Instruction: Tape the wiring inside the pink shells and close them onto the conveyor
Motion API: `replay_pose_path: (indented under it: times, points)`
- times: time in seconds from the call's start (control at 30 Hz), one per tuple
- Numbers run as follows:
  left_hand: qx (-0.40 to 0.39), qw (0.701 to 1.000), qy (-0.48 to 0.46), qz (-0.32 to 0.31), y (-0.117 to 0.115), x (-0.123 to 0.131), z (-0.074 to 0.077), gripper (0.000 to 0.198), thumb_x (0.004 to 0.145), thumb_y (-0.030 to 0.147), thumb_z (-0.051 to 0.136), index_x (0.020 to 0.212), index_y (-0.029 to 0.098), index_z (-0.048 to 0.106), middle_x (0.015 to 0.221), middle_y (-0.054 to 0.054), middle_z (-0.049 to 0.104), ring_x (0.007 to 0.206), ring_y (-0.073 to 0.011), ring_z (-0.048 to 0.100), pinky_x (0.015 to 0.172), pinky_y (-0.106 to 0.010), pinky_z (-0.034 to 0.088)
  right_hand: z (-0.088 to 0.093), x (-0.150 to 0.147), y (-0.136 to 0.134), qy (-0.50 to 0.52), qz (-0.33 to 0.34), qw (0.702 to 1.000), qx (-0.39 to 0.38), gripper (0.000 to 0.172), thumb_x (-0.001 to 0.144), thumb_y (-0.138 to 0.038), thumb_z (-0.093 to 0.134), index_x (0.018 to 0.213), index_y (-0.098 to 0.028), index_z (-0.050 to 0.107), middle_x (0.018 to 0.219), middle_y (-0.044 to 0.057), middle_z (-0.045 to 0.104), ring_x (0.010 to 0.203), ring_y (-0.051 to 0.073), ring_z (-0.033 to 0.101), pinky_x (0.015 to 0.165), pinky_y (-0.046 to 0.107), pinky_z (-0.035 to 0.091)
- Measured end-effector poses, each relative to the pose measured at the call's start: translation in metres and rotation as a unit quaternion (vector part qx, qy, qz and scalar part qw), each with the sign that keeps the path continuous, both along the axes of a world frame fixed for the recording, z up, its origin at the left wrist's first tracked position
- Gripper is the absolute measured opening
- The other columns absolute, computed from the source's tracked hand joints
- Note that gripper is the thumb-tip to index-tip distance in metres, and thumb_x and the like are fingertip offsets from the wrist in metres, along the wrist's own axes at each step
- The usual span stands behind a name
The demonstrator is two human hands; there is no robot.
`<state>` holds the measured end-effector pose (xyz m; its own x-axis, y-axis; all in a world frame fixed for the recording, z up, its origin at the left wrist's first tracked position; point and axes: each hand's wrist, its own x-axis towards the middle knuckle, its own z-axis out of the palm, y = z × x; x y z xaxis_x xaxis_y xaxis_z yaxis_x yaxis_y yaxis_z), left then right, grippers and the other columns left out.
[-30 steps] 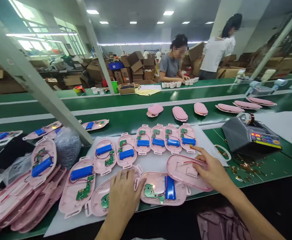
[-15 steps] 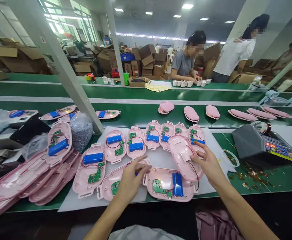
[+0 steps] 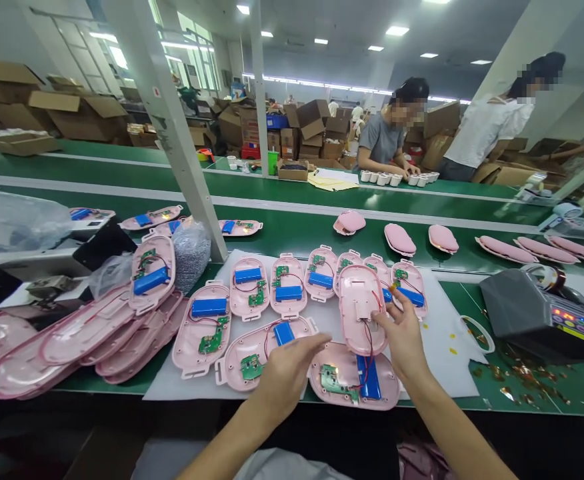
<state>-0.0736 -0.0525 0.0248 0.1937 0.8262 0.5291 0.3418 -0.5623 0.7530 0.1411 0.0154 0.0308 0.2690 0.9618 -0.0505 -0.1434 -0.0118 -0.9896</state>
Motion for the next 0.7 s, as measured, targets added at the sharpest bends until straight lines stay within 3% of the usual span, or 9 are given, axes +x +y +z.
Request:
replay_pose_path:
  times: [0.07,0.13,0.33,0.43,0.5,0.53,0.6,0.7]
  points:
    - [0.126,0.989,0.083,0.011,0.004,0.005,-0.003,0.041,0.093,0.002,0.045,0.125,0.023,0.058,0.108,-0.006,0.073,0.098,-0.0168,0.068,0.085,-0.030,0.057,-0.003,-0.011,-0.002,-0.001,-0.009,1.000,0.001,0.085,0.066,-0.031,0.077,0.141,-0.023,0.037,0.094,0.001,0.063,0.087,0.017,0.063,0.077,0.030,0.052]
    - [0.189,0.974,0.116,0.050,0.008,0.013,-0.004,0.039,0.092,0.000,0.046,0.124,0.019,0.059,0.102,-0.007,0.072,0.094,-0.0175,0.066,0.079,-0.030,0.056,-0.004,-0.023,-0.004,0.006,-0.008,1.000,0.000,0.084,0.068,-0.031,0.076,0.141,-0.023,0.036,0.095,0.002,0.063,0.086,0.018,0.064,0.077,0.032,0.052]
    - [0.213,0.958,0.104,0.164,0.022,0.029,-0.004,0.024,0.092,0.011,0.056,0.109,0.023,0.067,0.078,-0.003,0.065,0.082,-0.0167,0.060,0.071,-0.028,0.050,-0.002,-0.052,-0.015,0.055,-0.033,0.997,0.032,0.074,0.072,-0.031,0.072,0.138,-0.024,0.039,0.109,0.006,0.061,0.103,0.021,0.062,0.090,0.037,0.050]
    - [0.229,0.957,0.058,0.168,0.027,0.029,-0.009,0.021,0.089,0.011,0.061,0.105,0.024,0.067,0.079,0.000,0.066,0.079,-0.0149,0.058,0.074,-0.028,0.050,0.001,-0.062,-0.023,0.071,-0.044,0.995,0.060,0.068,0.075,-0.030,0.069,0.135,-0.025,0.040,0.118,0.008,0.058,0.108,0.021,0.060,0.092,0.037,0.049]
    - [0.233,0.949,0.017,0.214,0.029,0.030,-0.011,0.020,0.084,0.014,0.069,0.102,0.024,0.066,0.088,-0.001,0.064,0.083,-0.0153,0.058,0.079,-0.029,0.051,0.001,-0.068,-0.029,0.097,-0.051,0.991,0.074,0.067,0.074,-0.028,0.069,0.134,-0.024,0.040,0.121,0.008,0.056,0.106,0.021,0.060,0.090,0.036,0.050]
    - [0.214,0.945,-0.014,0.248,0.031,0.031,-0.012,0.023,0.081,0.019,0.073,0.102,0.023,0.066,0.095,-0.003,0.062,0.088,-0.0170,0.059,0.082,-0.031,0.051,0.000,-0.072,-0.031,0.114,-0.056,0.989,0.079,0.067,0.073,-0.027,0.069,0.133,-0.024,0.039,0.122,0.009,0.055,0.107,0.021,0.060,0.089,0.036,0.050]
    - [0.105,0.949,-0.086,0.283,0.035,0.034,-0.014,0.037,0.077,0.032,0.078,0.110,0.023,0.063,0.108,-0.006,0.060,0.101,-0.0220,0.059,0.085,-0.035,0.052,-0.005,-0.077,-0.032,0.148,-0.065,0.983,0.084,0.067,0.073,-0.027,0.067,0.133,-0.023,0.038,0.124,0.010,0.053,0.109,0.021,0.059,0.090,0.036,0.051]
    - [-0.106,0.967,-0.129,0.194,0.044,0.034,-0.015,0.046,0.083,0.046,0.068,0.121,0.022,0.058,0.111,-0.007,0.066,0.100,-0.0248,0.064,0.083,-0.036,0.053,-0.010,-0.069,-0.024,0.140,-0.045,0.985,0.087,0.066,0.077,-0.029,0.063,0.135,-0.023,0.032,0.121,0.010,0.054,0.110,0.022,0.060,0.092,0.041,0.050]
